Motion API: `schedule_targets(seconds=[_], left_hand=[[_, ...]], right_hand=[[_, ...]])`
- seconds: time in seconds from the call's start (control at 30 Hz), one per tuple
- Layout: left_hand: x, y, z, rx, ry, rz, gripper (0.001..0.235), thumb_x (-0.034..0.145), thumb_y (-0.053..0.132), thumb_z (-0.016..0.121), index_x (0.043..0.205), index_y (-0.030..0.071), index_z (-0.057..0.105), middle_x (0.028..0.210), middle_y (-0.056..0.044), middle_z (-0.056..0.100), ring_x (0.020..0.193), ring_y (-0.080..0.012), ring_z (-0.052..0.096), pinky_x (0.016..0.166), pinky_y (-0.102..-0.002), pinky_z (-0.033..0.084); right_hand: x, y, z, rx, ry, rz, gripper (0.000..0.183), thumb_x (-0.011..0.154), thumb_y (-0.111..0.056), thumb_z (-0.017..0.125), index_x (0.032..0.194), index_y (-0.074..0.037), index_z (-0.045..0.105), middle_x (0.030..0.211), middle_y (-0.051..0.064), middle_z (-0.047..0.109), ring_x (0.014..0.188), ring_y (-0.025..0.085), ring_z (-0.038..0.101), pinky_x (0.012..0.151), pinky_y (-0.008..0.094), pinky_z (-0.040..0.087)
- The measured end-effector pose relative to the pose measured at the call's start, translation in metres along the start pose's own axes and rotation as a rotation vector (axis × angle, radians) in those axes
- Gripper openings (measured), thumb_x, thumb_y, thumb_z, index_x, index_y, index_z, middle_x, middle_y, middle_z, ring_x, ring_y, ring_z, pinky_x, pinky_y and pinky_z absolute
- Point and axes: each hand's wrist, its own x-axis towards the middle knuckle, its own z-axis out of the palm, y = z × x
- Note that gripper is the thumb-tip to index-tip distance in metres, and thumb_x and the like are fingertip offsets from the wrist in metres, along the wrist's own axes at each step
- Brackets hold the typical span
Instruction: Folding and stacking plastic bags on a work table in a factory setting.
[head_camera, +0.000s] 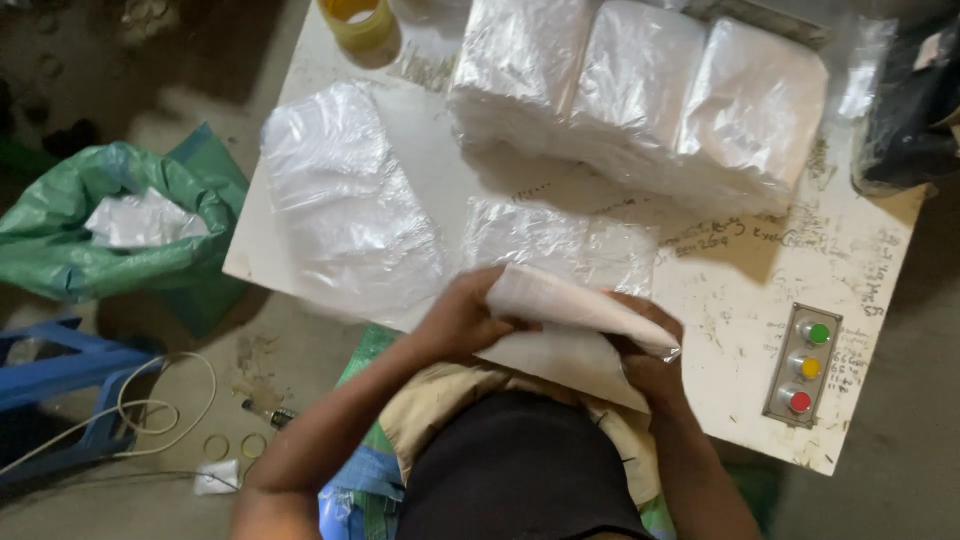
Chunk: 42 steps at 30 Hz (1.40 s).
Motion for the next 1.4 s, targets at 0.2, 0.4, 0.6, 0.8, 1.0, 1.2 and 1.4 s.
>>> schedule_targets(seconds=[0.2,0.4,0.6,0.8,1.0,1.2,1.4], left_hand=[[0.03,-0.106,-0.023,0.035,0.065,-0.061,0.026,0.073,0.01,0.085,0.097,0.019,0.079,0.093,0.0,0.08,0.094,-0.0215,0.076,0.094,-0.036,0.054],[0.028,-0.071,0.016,0.772,0.552,0.176,0.089,0.076,0.014,0.079,0.155,0.002,0.041,0.151,-0.029,0.046,0.139,-0.0465,0.047,0.115,-0.053,0.038],[0.046,-0.105,0.039,1.304,-0.031,-0.094,0.07,0.106,0.04,0.044,0.167,0.029,0.012,0.174,-0.013,0.007,0.159,-0.0365,-0.001,0.124,-0.064,-0.004],[0.05,-0.086,0.028,1.037,0.096,-0.092,0.06,0.105,0.032,0.031,0.162,0.013,0.032,0.17,-0.017,0.022,0.159,-0.0356,0.009,0.123,-0.065,-0.007],[0.05,-0.111,0.029,0.89,0.483,0.112,0.064,0.105,0.042,0.044,0.156,0.004,0.042,0.162,-0.024,0.037,0.154,-0.0389,0.029,0.129,-0.052,0.013],[0.046,-0.117,0.02,0.55,0.55,0.241,0.068,0.109,0.045,0.033,0.155,-0.004,0.038,0.155,-0.028,0.045,0.147,-0.0456,0.039,0.127,-0.048,0.028],[0.028,-0.102,0.011,0.189,0.7,0.128,0.105,0.081,0.048,0.085,0.159,0.003,0.032,0.15,-0.025,0.04,0.147,-0.0454,0.036,0.126,-0.051,0.028]], right_hand=[[0.058,-0.017,0.026,-0.023,-0.191,-0.353,0.032,0.083,-0.016,0.083,0.114,-0.009,0.079,0.11,0.014,0.079,0.11,0.031,0.073,0.091,0.047,0.056],[0.056,-0.054,0.071,-0.538,0.383,-0.525,0.075,0.082,-0.008,0.086,0.146,0.003,0.05,0.139,0.027,0.053,0.128,0.046,0.055,0.106,0.053,0.048],[0.07,-0.077,0.143,-0.162,-0.238,-0.797,0.047,0.103,-0.033,0.06,0.138,-0.003,0.063,0.142,0.017,0.063,0.139,0.037,0.055,0.12,0.047,0.038],[0.087,-0.041,0.089,-0.62,-0.065,-0.853,0.059,0.106,-0.045,0.048,0.145,0.0,0.055,0.142,0.024,0.059,0.135,0.044,0.052,0.117,0.051,0.036],[0.061,-0.034,0.049,-0.532,0.339,0.105,0.1,0.082,-0.052,0.082,0.158,-0.005,0.038,0.152,0.024,0.048,0.138,0.041,0.049,0.116,0.053,0.039],[0.093,-0.039,0.036,0.561,-0.174,0.432,0.04,0.09,-0.02,0.076,0.125,-0.003,0.067,0.095,0.013,0.072,0.085,0.026,0.075,0.076,0.043,0.059],[0.075,-0.015,0.05,0.5,-0.165,0.388,0.055,0.086,-0.009,0.08,0.137,0.004,0.061,0.121,0.021,0.069,0.111,0.028,0.065,0.098,0.053,0.051]])
